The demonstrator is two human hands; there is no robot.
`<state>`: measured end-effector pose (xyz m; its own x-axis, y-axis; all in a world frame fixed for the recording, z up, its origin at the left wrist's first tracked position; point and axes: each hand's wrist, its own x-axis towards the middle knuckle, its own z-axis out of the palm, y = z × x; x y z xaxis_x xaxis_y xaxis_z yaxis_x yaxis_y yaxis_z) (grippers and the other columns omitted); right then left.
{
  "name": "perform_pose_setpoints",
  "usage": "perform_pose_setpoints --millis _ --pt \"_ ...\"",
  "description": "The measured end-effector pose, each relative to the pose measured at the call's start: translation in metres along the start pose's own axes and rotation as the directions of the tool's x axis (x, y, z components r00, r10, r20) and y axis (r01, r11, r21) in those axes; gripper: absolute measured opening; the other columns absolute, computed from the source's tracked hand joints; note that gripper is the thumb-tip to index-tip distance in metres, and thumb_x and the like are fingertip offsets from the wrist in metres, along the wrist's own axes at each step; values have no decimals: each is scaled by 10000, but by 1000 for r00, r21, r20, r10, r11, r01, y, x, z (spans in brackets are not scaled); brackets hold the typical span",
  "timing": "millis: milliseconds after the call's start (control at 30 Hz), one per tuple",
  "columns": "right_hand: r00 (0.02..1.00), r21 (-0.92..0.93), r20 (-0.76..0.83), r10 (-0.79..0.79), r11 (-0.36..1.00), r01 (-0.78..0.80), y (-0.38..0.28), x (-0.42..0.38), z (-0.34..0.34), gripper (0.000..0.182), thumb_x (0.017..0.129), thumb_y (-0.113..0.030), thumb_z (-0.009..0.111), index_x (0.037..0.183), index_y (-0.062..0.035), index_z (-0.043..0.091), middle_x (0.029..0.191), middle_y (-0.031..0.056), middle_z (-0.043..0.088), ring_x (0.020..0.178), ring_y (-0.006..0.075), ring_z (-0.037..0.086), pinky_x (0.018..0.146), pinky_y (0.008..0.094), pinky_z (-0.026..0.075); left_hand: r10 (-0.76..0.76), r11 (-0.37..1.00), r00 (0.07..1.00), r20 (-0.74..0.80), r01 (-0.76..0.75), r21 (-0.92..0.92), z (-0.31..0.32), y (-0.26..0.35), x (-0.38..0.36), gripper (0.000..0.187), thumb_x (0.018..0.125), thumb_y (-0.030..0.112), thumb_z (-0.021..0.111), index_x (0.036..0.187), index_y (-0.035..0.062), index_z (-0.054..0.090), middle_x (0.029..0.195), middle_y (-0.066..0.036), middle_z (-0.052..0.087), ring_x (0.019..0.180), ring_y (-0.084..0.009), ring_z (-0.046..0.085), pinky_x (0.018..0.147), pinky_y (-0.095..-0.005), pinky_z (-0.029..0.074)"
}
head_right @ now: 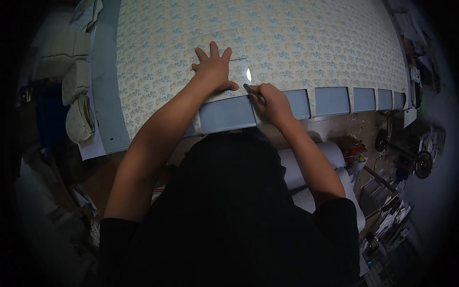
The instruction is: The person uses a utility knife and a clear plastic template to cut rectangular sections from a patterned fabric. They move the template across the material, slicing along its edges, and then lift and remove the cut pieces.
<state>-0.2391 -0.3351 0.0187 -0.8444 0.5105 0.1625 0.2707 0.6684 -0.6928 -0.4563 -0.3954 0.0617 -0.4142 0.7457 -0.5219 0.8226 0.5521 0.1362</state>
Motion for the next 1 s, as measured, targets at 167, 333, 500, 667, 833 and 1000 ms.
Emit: perform_pose_setpoints --millis 167,333,500,667,833,1000 --pt "945 -48 310 -108 990 129 8 40 -39 148 897 -135 726 930 -73 596 843 131 657 812 341 669 693 431 524 -14 999 999 -49 12 -45 6 -1 1 1125 635 498 962 1542 215 361 1669 -233 153 1443 -693 98 1016 -784 425" --pt "814 -95 528 -241 936 339 14 67 -56 74 927 -129 632 923 -91 568 817 127 647 808 350 665 686 454 521 -25 999 998 -56 23 -34 5 0 1 1123 629 499 966 1539 230 366 1672 -225 151 1454 -676 100 1023 -779 427" --pt "756 -84 602 -255 922 378 13 78 -63 57 917 -92 615 929 -85 560 808 136 641 796 357 664 693 464 524 -29 999 998 -48 27 -38 3 2 0 1134 618 480 975 1539 228 365 1671 -227 159 1453 -677 106 1028 -780 424" --pt "734 -65 626 -263 920 386 15 79 -61 47 909 -82 598 931 -77 557 801 146 637 794 360 664 696 470 523 -27 999 999 -47 26 -31 4 2 0 1132 627 465 975 1543 224 356 1671 -232 158 1456 -678 103 1023 -779 429" --pt "738 -20 598 -313 914 405 18 79 -55 52 917 -96 593 949 -67 563 832 161 628 812 362 661 708 467 522 -14 999 999 -37 12 -33 1 1 -1 1134 632 462 973 1546 209 351 1668 -252 148 1453 -687 94 1022 -788 424" --pt "760 68 569 -314 939 337 31 77 -48 73 930 -108 615 972 -59 579 865 147 628 830 355 663 718 447 533 -4 1000 999 -32 4 -5 1 2 0 1180 623 471 974 1568 197 322 1662 -275 138 1442 -699 115 1008 -783 443"
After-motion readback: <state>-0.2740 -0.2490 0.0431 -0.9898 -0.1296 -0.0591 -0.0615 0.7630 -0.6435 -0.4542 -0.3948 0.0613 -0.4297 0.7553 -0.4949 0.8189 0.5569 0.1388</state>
